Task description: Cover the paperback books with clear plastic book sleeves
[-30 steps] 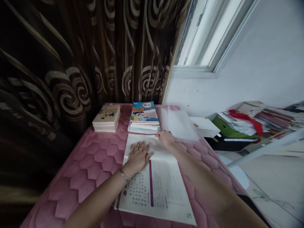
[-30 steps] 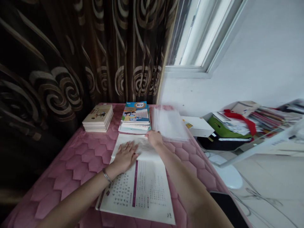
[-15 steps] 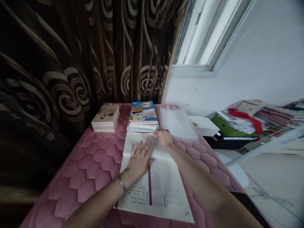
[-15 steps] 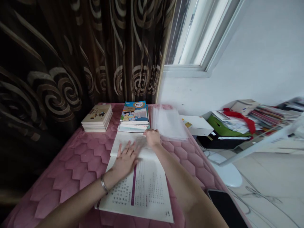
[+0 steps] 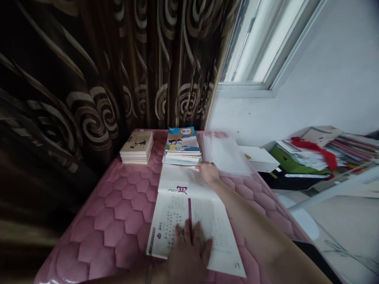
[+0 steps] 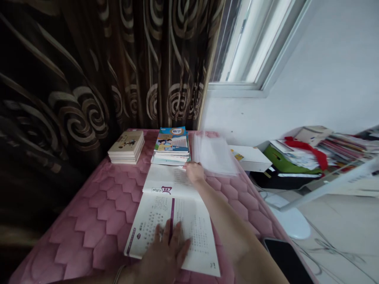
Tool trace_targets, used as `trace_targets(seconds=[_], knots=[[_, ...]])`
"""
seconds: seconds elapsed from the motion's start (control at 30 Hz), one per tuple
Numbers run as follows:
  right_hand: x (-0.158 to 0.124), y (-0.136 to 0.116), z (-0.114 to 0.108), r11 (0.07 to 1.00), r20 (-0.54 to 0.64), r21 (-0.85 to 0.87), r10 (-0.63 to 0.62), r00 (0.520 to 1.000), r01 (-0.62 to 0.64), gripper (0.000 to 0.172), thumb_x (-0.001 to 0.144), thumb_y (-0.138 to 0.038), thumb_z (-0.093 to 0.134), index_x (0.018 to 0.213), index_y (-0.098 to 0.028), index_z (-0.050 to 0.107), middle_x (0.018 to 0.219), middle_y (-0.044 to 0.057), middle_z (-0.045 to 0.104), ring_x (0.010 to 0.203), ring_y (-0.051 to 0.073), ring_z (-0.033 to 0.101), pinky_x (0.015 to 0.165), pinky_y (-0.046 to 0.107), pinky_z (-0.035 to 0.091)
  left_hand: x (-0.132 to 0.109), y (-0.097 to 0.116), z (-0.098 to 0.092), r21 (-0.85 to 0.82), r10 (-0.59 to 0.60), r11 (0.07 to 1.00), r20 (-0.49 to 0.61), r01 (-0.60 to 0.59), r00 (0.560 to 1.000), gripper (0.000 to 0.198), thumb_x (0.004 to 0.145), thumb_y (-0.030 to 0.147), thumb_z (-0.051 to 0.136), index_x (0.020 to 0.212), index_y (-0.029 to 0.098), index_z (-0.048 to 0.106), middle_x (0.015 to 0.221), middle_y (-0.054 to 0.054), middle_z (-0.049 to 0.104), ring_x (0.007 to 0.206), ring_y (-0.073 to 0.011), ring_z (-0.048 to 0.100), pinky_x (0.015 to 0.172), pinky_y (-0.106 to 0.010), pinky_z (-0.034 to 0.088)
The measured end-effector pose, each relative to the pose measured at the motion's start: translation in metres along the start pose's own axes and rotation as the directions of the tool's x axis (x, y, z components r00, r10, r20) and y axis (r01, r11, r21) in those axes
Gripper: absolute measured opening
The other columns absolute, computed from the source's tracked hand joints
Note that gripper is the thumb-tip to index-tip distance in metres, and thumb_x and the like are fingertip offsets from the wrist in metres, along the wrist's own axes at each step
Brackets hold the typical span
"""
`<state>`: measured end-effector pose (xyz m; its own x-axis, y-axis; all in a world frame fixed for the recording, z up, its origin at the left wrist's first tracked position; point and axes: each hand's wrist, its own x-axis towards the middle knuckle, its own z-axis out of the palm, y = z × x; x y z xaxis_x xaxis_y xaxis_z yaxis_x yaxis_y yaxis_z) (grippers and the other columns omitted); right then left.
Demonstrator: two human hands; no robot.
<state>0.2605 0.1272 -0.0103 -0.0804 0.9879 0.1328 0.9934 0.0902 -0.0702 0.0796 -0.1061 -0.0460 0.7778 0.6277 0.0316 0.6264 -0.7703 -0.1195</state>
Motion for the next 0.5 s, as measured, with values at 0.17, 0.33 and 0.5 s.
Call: trace_targets(seconds=[0.17, 0.33, 0.5], knots=[[-0.002, 0.002, -0.001, 1.0, 0.021, -0.02, 0.007, 1.0, -0.007, 0.021, 0.093, -0.024, 0.05, 0.095, -0.017, 0.07, 0.102, 0.012, 0.072, 0.093, 0.018, 0.066, 0.079, 0.026, 0.039, 0.005, 0.014, 0.002, 0.242, 0.136, 0.965, -0.147, -0.098, 0.98, 0.042, 0.093, 0.021, 0.043, 0.133, 0.015, 0.053, 0.125, -0.026, 0.059, 0.106, -0.0438, 0.061, 0.066, -0.059, 0.052], [-0.009, -0.001, -0.002, 0.999, 0.039, -0.016, 0.03, 0.999, -0.03, 0.023, 0.094, -0.027, 0.049, 0.097, -0.02, 0.07, 0.1, 0.01, 0.073, 0.09, 0.018, 0.067, 0.077, 0.026, 0.041, -0.015, 0.015, 0.008, 0.444, 0.231, 0.883, -0.126, -0.154, 0.965, 0.051, 0.091, 0.027, 0.048, 0.14, 0.017, 0.042, 0.126, -0.022, 0.06, 0.105, -0.0387, 0.064, 0.064, -0.052, 0.057], [-0.026, -0.011, 0.003, 1.0, 0.043, 0.026, 0.008, 0.999, -0.009, 0.022, 0.092, -0.033, 0.052, 0.094, -0.027, 0.072, 0.103, 0.005, 0.072, 0.089, 0.018, 0.067, 0.072, 0.025, 0.043, -0.046, 0.04, 0.033, 0.26, 0.109, 0.963, -0.113, -0.076, 0.988, 0.045, 0.093, 0.028, 0.044, 0.137, 0.034, 0.046, 0.123, -0.01, 0.065, 0.096, -0.0324, 0.069, 0.059, -0.048, 0.058]])
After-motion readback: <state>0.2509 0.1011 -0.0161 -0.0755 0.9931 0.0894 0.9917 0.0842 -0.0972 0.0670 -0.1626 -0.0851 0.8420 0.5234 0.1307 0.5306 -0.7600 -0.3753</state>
